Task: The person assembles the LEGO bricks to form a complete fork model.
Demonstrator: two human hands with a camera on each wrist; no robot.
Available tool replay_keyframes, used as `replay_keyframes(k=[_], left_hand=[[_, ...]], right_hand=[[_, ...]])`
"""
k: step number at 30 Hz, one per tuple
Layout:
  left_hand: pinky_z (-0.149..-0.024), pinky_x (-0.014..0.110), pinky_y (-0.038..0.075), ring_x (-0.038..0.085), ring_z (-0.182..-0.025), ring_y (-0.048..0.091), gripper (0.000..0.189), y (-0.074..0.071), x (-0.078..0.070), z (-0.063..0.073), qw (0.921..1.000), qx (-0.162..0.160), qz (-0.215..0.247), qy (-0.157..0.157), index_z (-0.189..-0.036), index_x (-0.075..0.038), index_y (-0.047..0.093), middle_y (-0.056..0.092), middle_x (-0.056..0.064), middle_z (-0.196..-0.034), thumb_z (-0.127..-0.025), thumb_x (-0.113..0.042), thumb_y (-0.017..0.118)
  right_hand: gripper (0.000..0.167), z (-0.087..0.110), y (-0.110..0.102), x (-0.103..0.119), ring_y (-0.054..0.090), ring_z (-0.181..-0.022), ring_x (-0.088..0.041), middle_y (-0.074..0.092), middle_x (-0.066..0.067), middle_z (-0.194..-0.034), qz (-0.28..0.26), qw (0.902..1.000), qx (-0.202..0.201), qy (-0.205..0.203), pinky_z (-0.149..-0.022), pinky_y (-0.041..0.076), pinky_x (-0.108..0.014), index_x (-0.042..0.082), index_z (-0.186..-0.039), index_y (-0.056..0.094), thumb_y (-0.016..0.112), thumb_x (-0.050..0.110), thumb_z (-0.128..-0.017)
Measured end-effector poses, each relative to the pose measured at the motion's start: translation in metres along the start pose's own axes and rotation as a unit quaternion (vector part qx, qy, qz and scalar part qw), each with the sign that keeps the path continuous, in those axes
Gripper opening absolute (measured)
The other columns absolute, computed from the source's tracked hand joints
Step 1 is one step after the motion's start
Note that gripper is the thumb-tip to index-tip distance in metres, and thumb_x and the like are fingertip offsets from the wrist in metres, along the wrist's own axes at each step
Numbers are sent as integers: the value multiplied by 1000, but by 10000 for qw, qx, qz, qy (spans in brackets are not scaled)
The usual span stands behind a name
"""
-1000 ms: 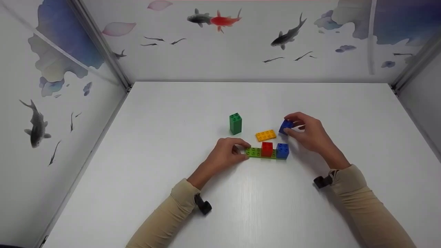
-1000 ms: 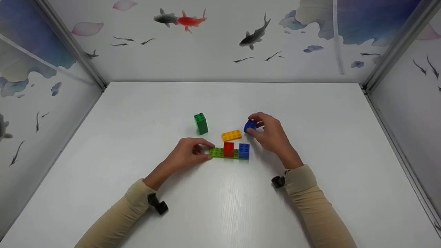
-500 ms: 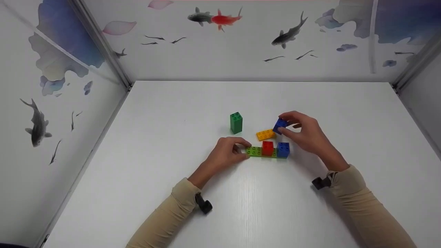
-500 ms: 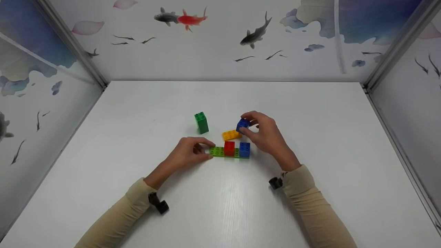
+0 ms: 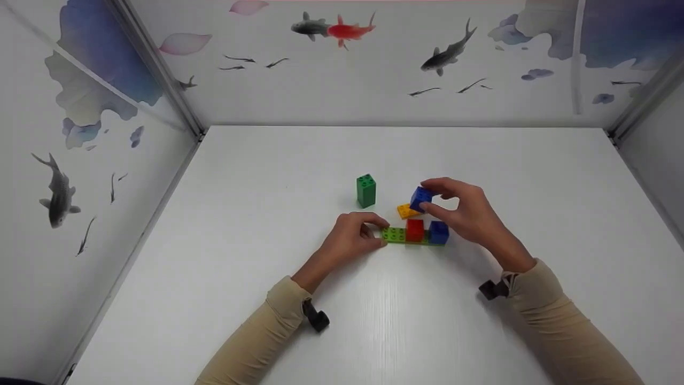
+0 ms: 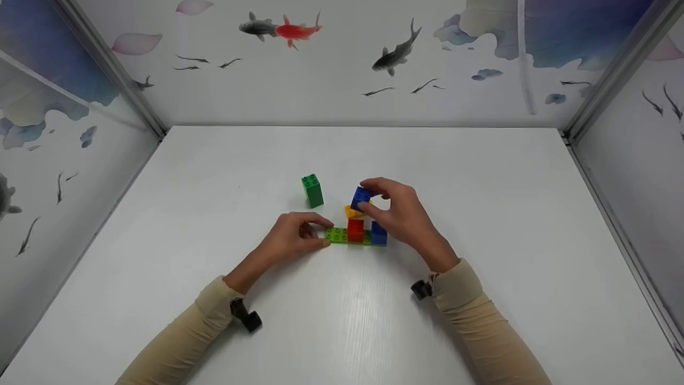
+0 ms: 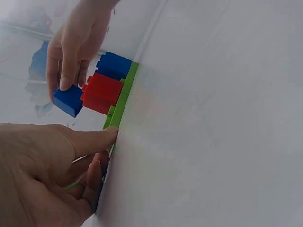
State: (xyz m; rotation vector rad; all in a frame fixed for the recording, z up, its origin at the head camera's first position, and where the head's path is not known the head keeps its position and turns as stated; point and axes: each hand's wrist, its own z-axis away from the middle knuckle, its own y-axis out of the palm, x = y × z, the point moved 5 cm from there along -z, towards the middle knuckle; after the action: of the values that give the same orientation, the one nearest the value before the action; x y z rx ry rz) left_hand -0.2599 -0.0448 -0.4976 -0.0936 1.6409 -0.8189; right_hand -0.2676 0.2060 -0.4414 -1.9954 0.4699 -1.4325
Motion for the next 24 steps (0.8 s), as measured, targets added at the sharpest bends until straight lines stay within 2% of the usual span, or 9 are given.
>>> replay_keyframes(k=[5, 11, 17, 24], left_hand=[[-85, 24, 60, 11, -88, 67, 38, 0, 1, 0, 9999, -12, 97, 51, -131, -15, 77, 79, -3, -125, -94, -11, 84], [-87, 26, 62, 11, -91, 70, 38, 0, 0, 0, 9999, -51, 36, 109, -130, -14, 78, 79, -1, -126, -93, -12, 85], [-87, 26, 61, 11, -93, 70, 42, 0, 1, 0, 9997, -50, -46, 221, -133, -15, 76, 79, -1, -126, -93, -13, 86], [-85, 25, 61, 9, -89, 70, 40, -1, 1, 0, 9996, -76, -89, 249, -130, -18, 76, 80, -2, -123, -92, -14, 87]], right_hand=[[47, 3, 7, 11, 69, -126, -33, 74, -8, -138, 57, 9998, 89, -192, -110, 55, -60, 14, -143, 68, 81, 24, -100], [47, 8, 16, 23, 69, -128, -31, 74, -8, -138, 62, 9989, 236, -409, -112, 54, -59, 14, -143, 68, 82, 21, -98], [44, 11, 25, 28, 70, -126, -27, 74, -3, -136, -80, 9961, 438, -761, -106, 59, -57, 17, -139, 70, 83, 18, -97], [41, 13, 35, 33, 72, -118, -16, 73, 5, -126, -206, 9921, 590, -1085, -96, 64, -49, 22, -133, 73, 86, 15, -95]])
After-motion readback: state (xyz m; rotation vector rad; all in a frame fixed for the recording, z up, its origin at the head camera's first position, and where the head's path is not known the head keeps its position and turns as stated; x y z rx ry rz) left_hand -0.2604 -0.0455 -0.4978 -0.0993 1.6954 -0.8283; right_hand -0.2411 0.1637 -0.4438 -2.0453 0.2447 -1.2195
